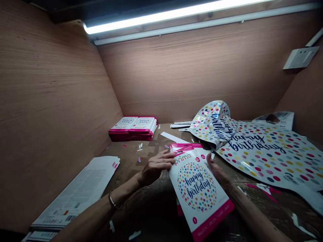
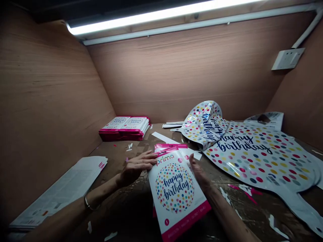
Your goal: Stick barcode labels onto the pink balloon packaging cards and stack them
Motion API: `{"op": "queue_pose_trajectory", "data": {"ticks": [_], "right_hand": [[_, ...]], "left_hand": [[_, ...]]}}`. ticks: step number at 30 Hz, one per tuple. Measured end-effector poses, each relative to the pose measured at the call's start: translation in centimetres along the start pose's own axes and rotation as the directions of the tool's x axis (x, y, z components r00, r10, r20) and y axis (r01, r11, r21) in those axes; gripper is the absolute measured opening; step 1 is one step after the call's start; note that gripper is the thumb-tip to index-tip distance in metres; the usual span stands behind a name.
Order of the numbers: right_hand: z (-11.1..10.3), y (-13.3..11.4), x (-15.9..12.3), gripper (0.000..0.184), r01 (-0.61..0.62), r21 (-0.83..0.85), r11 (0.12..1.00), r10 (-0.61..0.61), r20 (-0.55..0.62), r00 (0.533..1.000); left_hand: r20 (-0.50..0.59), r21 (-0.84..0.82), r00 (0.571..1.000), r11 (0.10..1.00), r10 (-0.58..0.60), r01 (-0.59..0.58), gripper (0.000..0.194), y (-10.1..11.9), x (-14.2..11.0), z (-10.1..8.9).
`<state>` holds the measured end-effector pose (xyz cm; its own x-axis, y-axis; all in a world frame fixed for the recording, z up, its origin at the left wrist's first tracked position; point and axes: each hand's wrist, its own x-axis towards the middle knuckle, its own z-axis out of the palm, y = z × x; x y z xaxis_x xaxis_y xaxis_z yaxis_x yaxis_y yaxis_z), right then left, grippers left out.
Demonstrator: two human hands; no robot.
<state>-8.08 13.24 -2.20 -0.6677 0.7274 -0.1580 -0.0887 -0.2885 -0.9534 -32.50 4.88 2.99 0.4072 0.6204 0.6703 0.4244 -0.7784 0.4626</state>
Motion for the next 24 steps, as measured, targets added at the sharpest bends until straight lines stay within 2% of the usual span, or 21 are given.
{"op": "queue_pose_trajectory", "data": {"ticks": [2, 3, 4, 5, 6, 7, 8, 9, 10, 11, 12, 13, 14, 17, 20, 22, 24], "right_hand": [[0.1, 0.0, -0.6, 0.051, -0.088, 0.145, 0.986, 0.066, 0.149, 0.987], [0.2, -0.1, -0.9, 0.045, -0.110, 0.185, 0.977, 0.075, 0.189, 0.979], [0.5, -0.2, -1.2, 0.041, -0.102, 0.196, 0.975, 0.065, 0.189, 0.980], [0.8, -0.4, -1.4, 0.039, -0.073, 0.196, 0.978, 0.041, 0.162, 0.986], [1.1, -0.7, -1.6, 0.037, -0.031, 0.193, 0.981, 0.008, 0.118, 0.993], [1.5, -1.0, -1.8, 0.035, 0.024, 0.189, 0.982, -0.037, 0.067, 0.997], [1.8, -1.3, -2.0, 0.033, 0.086, 0.177, 0.980, -0.090, 0.014, 0.996], [2.1, -1.6, -2.1, 0.031, 0.149, 0.156, 0.976, -0.145, -0.031, 0.989], [2.4, -1.8, -2.2, 0.029, 0.202, 0.134, 0.970, -0.196, -0.060, 0.979], [2.6, -1.9, -2.4, 0.028, 0.244, 0.113, 0.963, -0.238, -0.070, 0.969], [2.9, -1.9, -2.5, 0.027, 0.273, 0.094, 0.957, -0.268, -0.064, 0.961], [3.1, -1.8, -2.7, 0.025, 0.290, 0.074, 0.954, -0.287, -0.046, 0.957], [3.2, -1.6, -2.9, 0.024, 0.298, 0.047, 0.953, -0.298, -0.019, 0.954], [3.3, -0.8, -3.4, 0.015, 0.319, -0.079, 0.944, -0.315, 0.056, 0.947], [3.0, -0.6, -3.5, 0.011, 0.327, -0.168, 0.930, -0.324, 0.045, 0.945], [3.4, -1.0, -3.3, 0.015, 0.327, -0.137, 0.935, -0.333, -0.030, 0.942], [4.8, -1.9, -2.8, 0.023, 0.321, -0.070, 0.945, -0.327, -0.094, 0.940]], "left_hand": [[-0.021, -0.007, 0.999, 0.999, -0.046, 0.046, 0.020, -0.8, -0.6, 0.8], [-0.068, -0.018, 0.991, 0.994, -0.111, 0.110, 0.018, -0.9, -0.6, 1.2], [-0.158, -0.046, 0.967, 0.979, -0.202, 0.197, 0.017, -0.7, -0.5, 1.6], [-0.288, -0.106, 0.903, 0.948, -0.318, 0.299, 0.016, -0.3, -0.2, 2.0], [-0.417, -0.215, 0.791, 0.894, -0.448, 0.393, 0.019, 0.3, 0.2, 2.4], [-0.496, -0.364, 0.650, 0.818, -0.576, 0.446, 0.026, 1.1, 0.5, 2.7], [-0.506, -0.515, 0.528, 0.730, -0.682, 0.449, 0.035, 2.0, 0.8, 3.1], [-0.457, -0.628, 0.474, 0.650, -0.753, 0.427, 0.044, 2.9, 1.0, 3.5], [-0.390, -0.686, 0.482, 0.596, -0.785, 0.416, 0.050, 3.8, 1.1, 3.8], [-0.340, -0.695, 0.519, 0.581, -0.784, 0.423, 0.052, 4.7, 1.1, 4.3], [-0.319, -0.669, 0.557, 0.599, -0.767, 0.441, 0.048, 5.5, 0.9, 4.7], [-0.336, -0.624, 0.575, 0.633, -0.746, 0.458, 0.041, 6.1, 0.7, 5.2], [-0.371, -0.580, 0.570, 0.662, -0.733, 0.475, 0.031, 6.6, 0.4, 5.8], [-0.431, -0.544, 0.508, 0.664, -0.746, 0.513, 0.016, 7.2, -0.4, 7.5], [-0.415, -0.580, 0.437, 0.602, -0.798, 0.549, 0.019, 6.9, -0.8, 8.1], [-0.401, -0.613, 0.403, 0.568, -0.822, 0.549, 0.024, 6.5, -0.8, 7.5], [-0.396, -0.641, 0.338, 0.521, -0.854, 0.564, 0.032, 6.4, -0.5, 6.1]]}}
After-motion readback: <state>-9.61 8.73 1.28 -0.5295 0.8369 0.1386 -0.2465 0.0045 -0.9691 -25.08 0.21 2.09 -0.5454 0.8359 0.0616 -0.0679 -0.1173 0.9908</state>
